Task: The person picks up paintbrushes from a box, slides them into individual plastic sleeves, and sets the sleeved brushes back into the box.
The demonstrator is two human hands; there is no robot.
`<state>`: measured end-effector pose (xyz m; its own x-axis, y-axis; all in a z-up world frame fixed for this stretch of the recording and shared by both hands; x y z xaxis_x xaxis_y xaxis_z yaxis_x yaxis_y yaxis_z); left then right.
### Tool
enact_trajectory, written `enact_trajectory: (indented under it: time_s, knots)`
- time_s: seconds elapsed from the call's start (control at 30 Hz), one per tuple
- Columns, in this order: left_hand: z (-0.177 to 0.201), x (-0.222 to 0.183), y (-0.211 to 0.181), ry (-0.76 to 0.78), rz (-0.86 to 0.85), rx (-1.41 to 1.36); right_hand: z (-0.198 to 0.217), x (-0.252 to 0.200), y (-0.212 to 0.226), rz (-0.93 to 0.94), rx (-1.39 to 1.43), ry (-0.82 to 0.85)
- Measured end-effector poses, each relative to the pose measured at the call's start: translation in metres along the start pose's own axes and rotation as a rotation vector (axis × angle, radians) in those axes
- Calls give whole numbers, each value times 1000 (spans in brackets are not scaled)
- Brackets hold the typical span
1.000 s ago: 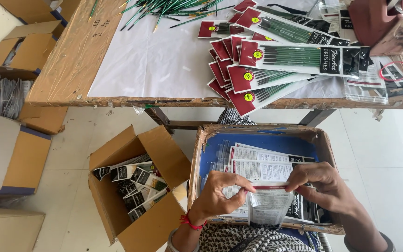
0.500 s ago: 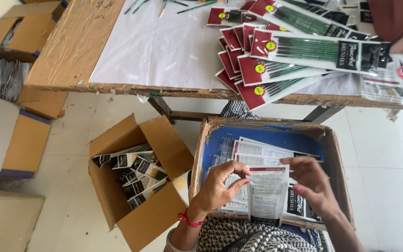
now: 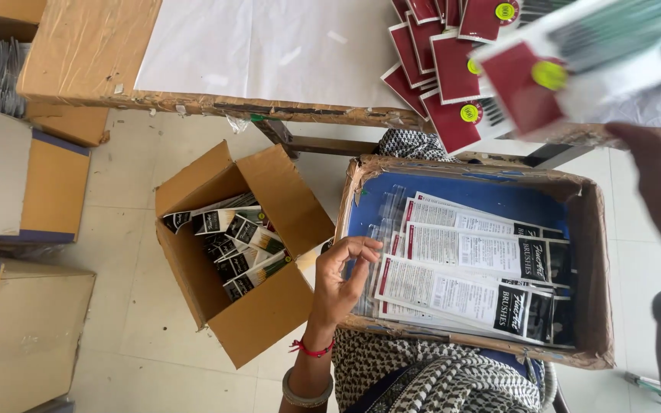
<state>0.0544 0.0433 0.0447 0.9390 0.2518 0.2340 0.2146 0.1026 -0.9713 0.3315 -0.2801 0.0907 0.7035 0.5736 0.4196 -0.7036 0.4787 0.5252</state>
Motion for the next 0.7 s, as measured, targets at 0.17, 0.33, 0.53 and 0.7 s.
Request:
enact_trajectory:
  time_s: [0.17,0.33,0.53,0.7]
  knots:
    - [17,1,24,-77,68,22,-100,-3,188,81,-70,531]
    - [17,10,40,-58,68,119,-225,-116,120,-90,-216,939]
    - [8,21,47,-28,103,121,-234,-137,102,-181,-270,946]
    - [15,11,29,-154,5,117,-242,-168,89,-237,-71,1051]
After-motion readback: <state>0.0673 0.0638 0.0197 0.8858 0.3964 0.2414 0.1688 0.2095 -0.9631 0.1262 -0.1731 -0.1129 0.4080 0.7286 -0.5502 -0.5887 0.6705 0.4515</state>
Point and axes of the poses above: each hand's wrist, its own x-axis towards the middle knuckle, its own z-axis out of the back of the hand, y = z × x, the point moved 10 cm from there along x, towards the middle knuckle, and after that the axes turned 7 degrees about y, right-handed, at the moved point
